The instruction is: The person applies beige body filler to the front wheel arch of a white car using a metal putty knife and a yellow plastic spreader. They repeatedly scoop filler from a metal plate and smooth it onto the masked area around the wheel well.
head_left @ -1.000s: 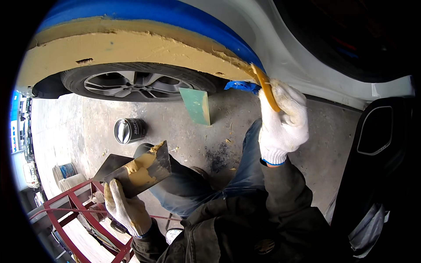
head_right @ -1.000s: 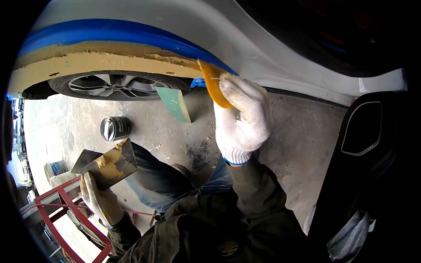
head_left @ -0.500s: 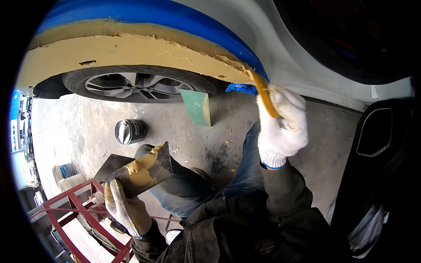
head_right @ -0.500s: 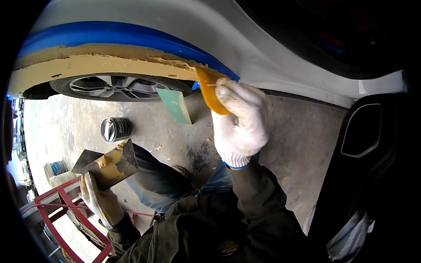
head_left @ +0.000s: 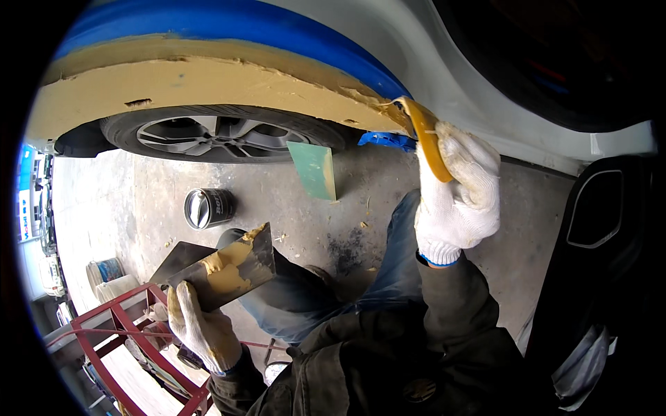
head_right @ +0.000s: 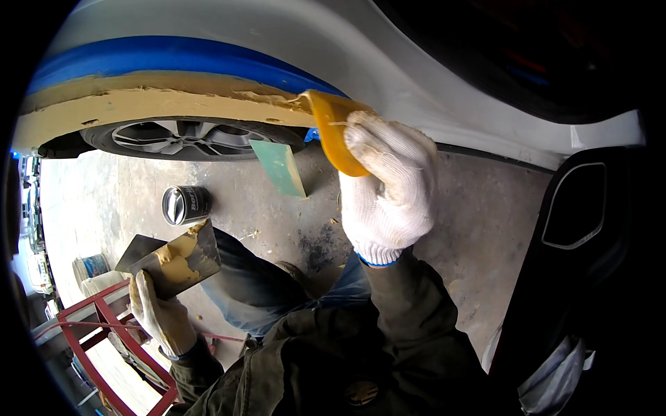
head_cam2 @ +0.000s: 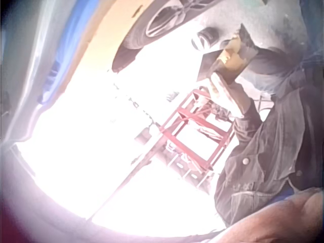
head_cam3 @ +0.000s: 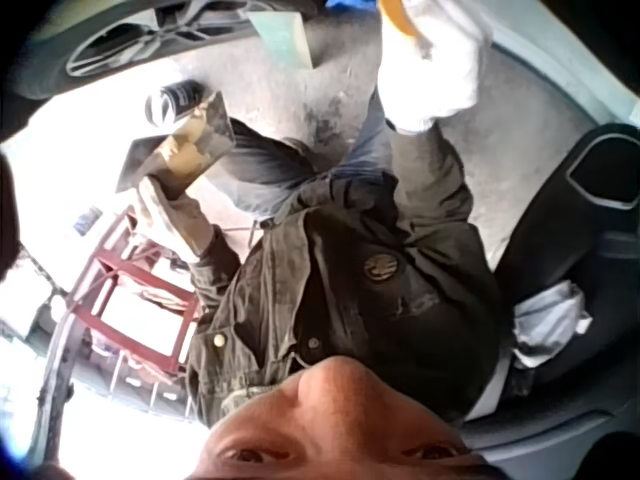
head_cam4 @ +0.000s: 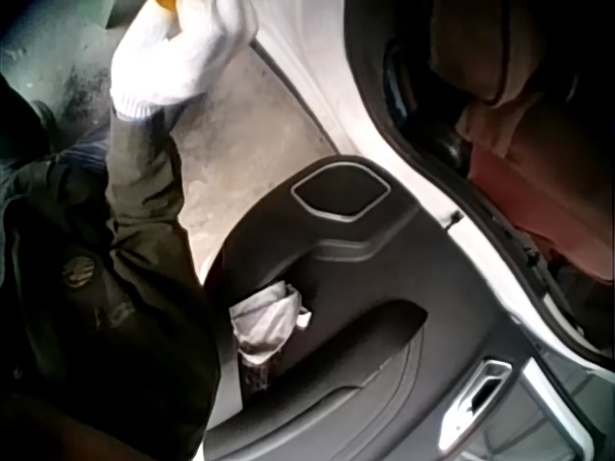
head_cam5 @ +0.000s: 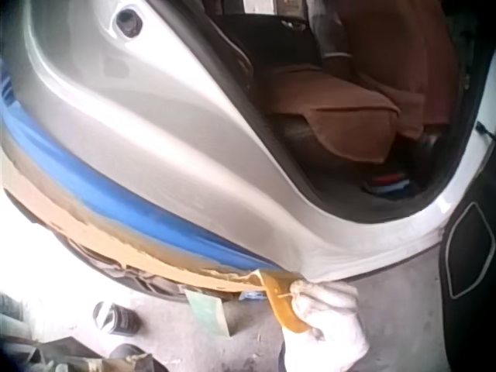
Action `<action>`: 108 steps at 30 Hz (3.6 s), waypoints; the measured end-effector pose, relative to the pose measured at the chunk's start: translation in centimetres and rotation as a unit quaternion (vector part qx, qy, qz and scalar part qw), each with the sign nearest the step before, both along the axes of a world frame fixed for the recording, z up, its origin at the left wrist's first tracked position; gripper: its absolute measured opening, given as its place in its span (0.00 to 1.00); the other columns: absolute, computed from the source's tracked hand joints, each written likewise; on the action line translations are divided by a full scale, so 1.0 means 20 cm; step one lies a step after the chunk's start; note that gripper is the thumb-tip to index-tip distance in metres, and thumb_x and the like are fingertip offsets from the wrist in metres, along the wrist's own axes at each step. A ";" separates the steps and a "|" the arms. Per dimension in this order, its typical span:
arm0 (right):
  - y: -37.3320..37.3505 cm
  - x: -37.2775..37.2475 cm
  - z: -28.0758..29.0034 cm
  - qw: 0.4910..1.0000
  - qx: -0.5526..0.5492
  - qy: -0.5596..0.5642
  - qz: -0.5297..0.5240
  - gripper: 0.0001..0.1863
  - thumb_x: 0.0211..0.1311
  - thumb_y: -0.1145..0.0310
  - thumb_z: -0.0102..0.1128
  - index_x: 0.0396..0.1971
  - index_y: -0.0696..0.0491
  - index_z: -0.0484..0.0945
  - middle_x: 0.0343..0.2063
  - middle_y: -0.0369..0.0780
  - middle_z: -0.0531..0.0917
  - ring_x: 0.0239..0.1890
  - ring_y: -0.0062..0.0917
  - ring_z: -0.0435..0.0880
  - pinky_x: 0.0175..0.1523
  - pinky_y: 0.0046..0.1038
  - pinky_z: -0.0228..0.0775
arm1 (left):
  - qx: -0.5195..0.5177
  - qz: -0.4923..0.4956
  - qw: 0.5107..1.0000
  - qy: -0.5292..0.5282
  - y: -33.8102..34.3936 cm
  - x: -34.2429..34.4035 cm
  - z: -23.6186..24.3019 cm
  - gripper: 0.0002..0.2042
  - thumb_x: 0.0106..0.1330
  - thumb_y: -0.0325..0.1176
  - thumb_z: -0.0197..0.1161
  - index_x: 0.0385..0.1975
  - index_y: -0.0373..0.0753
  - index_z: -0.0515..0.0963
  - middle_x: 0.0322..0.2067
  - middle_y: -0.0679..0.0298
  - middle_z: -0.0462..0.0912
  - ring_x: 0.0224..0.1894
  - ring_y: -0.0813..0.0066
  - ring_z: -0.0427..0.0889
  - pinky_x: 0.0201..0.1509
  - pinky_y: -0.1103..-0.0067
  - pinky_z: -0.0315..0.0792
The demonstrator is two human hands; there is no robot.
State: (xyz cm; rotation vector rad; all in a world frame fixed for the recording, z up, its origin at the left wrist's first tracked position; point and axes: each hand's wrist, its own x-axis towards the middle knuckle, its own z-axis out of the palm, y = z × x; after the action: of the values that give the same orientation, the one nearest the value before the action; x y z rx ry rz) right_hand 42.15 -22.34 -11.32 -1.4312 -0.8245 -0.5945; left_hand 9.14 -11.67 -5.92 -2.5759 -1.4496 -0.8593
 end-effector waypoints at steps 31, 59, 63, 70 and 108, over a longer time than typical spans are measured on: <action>-0.08 0.00 -0.26 0.995 -0.045 0.085 -0.023 0.13 0.49 0.80 0.72 0.37 0.55 0.82 0.40 0.41 0.85 0.43 0.31 0.84 0.49 0.30 0.76 | 0.086 -0.030 0.978 0.189 -0.08 -0.08 0.00 0.22 0.65 0.18 0.57 0.60 0.35 0.71 0.54 0.43 0.76 0.56 0.47 0.76 0.58 0.64 0.72; -0.15 0.01 -0.38 0.987 -0.076 0.121 -0.076 0.13 0.49 0.82 0.70 0.36 0.53 0.83 0.39 0.39 0.86 0.41 0.30 0.84 0.48 0.28 0.77 | 0.106 -0.045 0.971 0.209 -0.07 -0.10 0.04 0.21 0.64 0.20 0.61 0.58 0.31 0.72 0.51 0.44 0.78 0.52 0.49 0.80 0.55 0.66 0.75; -0.13 0.01 -0.39 0.989 -0.079 0.104 -0.074 0.14 0.48 0.82 0.71 0.36 0.52 0.83 0.38 0.38 0.86 0.40 0.31 0.84 0.48 0.28 0.77 | 0.104 -0.038 0.971 0.214 -0.06 -0.11 0.02 0.20 0.62 0.21 0.61 0.56 0.30 0.73 0.51 0.42 0.78 0.52 0.47 0.80 0.57 0.65 0.74; -0.17 0.01 -0.38 0.979 -0.158 0.086 -0.097 0.15 0.48 0.80 0.71 0.36 0.50 0.84 0.38 0.37 0.87 0.40 0.33 0.84 0.47 0.30 0.78 | 0.103 -0.017 0.970 0.218 -0.08 -0.13 0.02 0.20 0.62 0.21 0.60 0.56 0.30 0.74 0.51 0.42 0.78 0.52 0.45 0.80 0.57 0.63 0.74; -0.26 -0.29 0.75 0.732 -0.279 0.445 0.434 0.13 0.48 0.82 0.69 0.35 0.64 0.78 0.35 0.45 0.84 0.38 0.25 0.84 0.50 0.26 0.76 | -0.532 -0.087 0.585 -0.605 -0.10 0.18 0.29 0.12 0.70 0.30 0.59 0.45 0.26 0.78 0.36 0.62 0.83 0.33 0.81 0.80 0.38 0.85 0.73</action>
State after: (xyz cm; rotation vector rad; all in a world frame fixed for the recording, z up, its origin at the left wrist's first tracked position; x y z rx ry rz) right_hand 36.32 -27.53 3.62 -1.4023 -0.7644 1.0954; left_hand 12.80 -13.76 -0.21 -2.6820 -2.6227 -2.9888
